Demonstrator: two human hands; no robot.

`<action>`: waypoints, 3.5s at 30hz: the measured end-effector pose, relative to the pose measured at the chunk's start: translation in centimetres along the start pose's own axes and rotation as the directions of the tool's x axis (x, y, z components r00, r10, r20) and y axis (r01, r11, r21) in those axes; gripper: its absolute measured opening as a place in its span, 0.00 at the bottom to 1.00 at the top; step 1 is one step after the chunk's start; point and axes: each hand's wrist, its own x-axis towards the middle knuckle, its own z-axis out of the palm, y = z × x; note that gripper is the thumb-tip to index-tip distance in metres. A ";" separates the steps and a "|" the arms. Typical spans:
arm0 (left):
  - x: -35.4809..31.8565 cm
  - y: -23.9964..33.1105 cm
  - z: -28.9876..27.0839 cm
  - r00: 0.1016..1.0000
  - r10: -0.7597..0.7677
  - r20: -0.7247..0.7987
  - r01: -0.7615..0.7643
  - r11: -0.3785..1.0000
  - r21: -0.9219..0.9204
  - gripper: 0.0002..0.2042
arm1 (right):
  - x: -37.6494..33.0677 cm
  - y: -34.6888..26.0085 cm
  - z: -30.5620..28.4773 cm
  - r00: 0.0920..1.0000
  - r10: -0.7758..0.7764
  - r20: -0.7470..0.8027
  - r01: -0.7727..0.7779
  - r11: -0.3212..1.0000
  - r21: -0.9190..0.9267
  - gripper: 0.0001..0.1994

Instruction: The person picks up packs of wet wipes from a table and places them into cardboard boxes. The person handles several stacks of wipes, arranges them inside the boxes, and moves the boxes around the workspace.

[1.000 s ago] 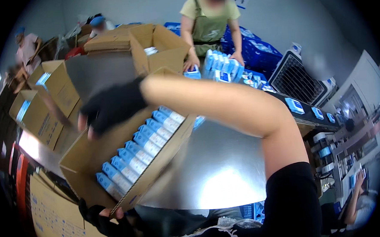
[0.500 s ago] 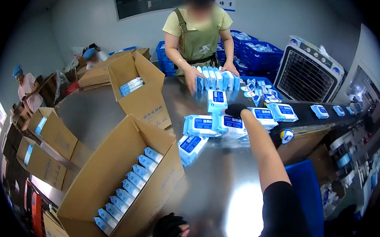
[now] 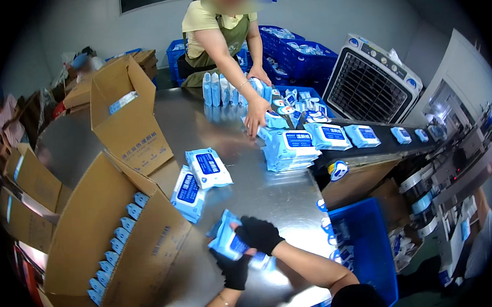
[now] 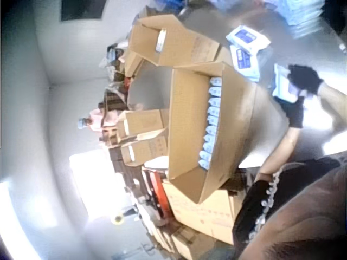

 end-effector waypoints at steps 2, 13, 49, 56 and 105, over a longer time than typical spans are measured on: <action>-0.4 -0.9 -1.5 0.999 0.039 -0.003 -0.039 0.998 0.053 0.47 | 1.0 4.4 -2.0 0.960 -0.232 0.157 0.205 0.964 0.171 0.24; 0.3 0.3 -3.2 0.991 -0.118 0.062 0.107 0.982 0.158 0.43 | 26.2 14.6 -17.7 0.992 0.068 -0.106 -0.107 0.897 -0.428 0.31; -4.7 6.3 -11.4 0.854 -0.382 0.352 0.461 0.871 -0.173 0.27 | -18.4 1.9 3.2 0.976 -0.049 0.211 -0.201 0.164 0.966 0.46; -2.2 11.0 -9.7 0.900 -0.011 0.435 0.046 0.996 -0.071 0.40 | -15.6 4.4 1.1 0.932 -0.338 -0.128 0.257 0.372 0.892 0.48; -5.0 34.8 -20.2 0.945 0.229 0.235 0.097 0.489 -0.867 0.28 | -0.6 -23.4 -7.5 0.690 -0.617 -0.378 0.209 -0.330 0.921 0.42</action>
